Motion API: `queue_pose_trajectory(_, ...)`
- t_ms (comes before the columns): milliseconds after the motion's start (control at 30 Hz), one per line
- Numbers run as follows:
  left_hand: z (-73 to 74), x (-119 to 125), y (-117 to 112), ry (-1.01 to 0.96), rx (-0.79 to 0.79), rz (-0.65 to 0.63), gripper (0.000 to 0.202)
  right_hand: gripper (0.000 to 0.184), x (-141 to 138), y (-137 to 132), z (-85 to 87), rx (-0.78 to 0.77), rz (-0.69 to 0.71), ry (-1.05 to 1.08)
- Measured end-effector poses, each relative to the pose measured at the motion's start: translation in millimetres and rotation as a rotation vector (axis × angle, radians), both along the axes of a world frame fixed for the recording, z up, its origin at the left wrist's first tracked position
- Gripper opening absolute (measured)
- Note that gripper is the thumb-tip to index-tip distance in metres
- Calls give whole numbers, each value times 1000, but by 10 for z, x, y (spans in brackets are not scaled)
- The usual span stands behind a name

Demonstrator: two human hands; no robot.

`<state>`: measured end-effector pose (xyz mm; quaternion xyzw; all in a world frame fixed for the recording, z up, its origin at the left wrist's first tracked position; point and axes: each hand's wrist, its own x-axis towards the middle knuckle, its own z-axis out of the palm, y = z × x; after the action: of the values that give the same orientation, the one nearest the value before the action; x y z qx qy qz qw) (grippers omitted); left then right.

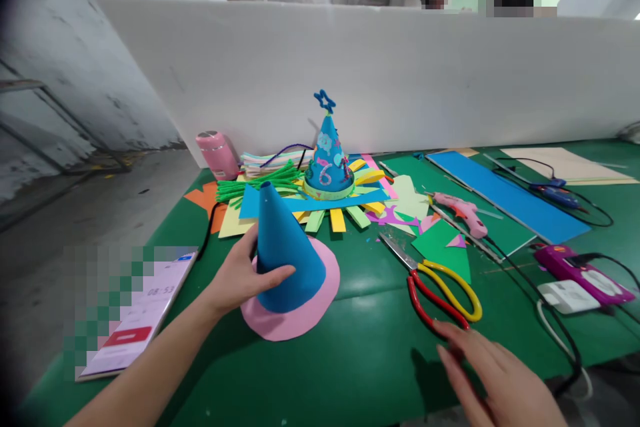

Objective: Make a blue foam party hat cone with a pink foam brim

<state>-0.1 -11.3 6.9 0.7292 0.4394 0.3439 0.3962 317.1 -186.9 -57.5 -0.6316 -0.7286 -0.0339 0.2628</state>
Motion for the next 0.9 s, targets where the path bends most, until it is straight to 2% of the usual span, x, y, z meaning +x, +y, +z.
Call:
queue_pose_trajectory(33,6,-14,-2,19,8,0,79,34,-90,86,54,-45,44,-31)
queue_pose_trajectory(133,3,-77,7,23,50,29,92,29,-345,325,191,-1,120,-54)
queue_pose_trajectory(233,-37,-130,31,-89,69,18,85,26,-532,519,225,6,178,43)
queue_pose_trajectory(433,-127,-75,27,-162,-58,-39,80,36,-741,783,141,-161,83,206)
queue_pose_trajectory(600,-128,-89,34,-140,-65,-39,75,35,-759,869,161,-191,75,309)
queue_pose_trajectory(700,-89,-160,-43,-81,104,83,87,35,-782,871,183,-149,43,370)
queue_pose_trajectory(733,-86,-156,-117,-54,213,156,89,33,-814,867,178,-115,11,429)
queue_pose_trajectory(800,-124,-51,-350,-14,487,238,77,31,-922,852,141,-42,-30,545)
queue_pose_trajectory(833,-170,58,-496,2,596,221,71,33,-994,840,110,-8,-12,554)
queue_pose_trajectory(900,-299,358,-784,19,627,75,64,37,-1140,795,43,31,112,439)
